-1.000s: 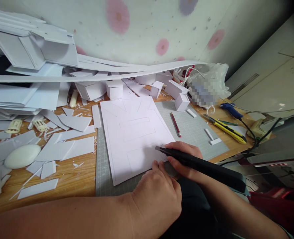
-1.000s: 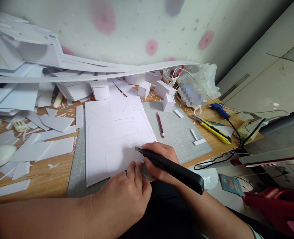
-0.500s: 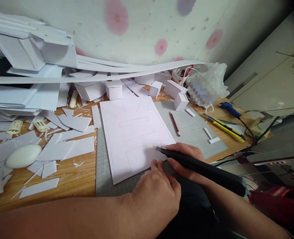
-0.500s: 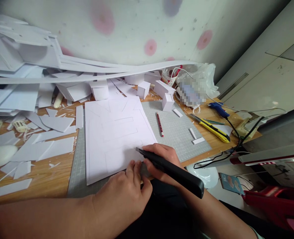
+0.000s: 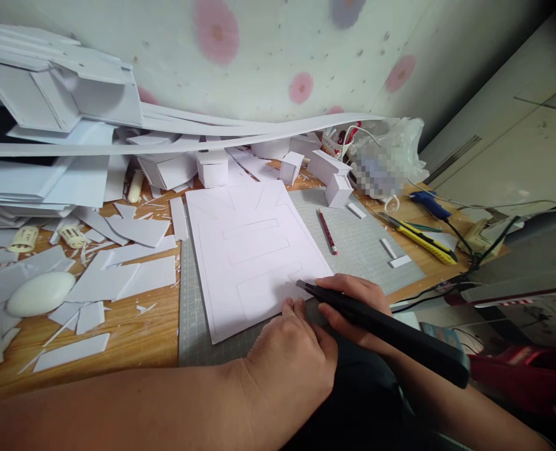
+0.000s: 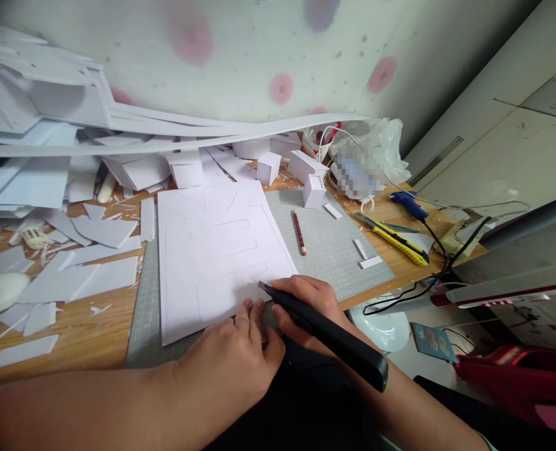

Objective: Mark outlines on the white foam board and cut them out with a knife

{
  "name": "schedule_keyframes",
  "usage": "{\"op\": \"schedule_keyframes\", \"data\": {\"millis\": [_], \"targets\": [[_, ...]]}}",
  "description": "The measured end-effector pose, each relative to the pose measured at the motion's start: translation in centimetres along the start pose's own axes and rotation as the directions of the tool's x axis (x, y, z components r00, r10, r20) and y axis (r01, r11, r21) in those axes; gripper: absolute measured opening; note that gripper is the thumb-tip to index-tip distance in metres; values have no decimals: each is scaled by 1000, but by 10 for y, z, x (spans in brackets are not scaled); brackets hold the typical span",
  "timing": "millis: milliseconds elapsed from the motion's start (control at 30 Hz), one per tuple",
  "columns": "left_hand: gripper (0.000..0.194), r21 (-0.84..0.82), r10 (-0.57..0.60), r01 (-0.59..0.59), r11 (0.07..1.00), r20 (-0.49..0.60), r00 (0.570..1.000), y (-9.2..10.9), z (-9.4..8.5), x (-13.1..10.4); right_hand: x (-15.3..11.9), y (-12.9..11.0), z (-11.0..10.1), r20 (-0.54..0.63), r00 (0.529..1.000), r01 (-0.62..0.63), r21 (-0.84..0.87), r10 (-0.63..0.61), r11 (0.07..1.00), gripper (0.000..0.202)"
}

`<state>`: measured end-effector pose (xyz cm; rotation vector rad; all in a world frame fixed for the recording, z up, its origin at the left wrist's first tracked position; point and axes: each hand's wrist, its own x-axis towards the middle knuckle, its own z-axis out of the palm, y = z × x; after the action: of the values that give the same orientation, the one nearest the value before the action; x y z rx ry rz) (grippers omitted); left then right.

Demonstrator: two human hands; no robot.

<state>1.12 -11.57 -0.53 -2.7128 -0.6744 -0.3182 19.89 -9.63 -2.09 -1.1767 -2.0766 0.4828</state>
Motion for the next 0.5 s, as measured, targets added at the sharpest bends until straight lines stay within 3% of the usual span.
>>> {"op": "schedule_keyframes", "data": {"millis": [500], "targets": [[25, 45, -7, 3, 999, 71, 997, -2, -3, 3, -15, -4, -8, 39, 998, 50, -29, -48, 998, 33]]}}
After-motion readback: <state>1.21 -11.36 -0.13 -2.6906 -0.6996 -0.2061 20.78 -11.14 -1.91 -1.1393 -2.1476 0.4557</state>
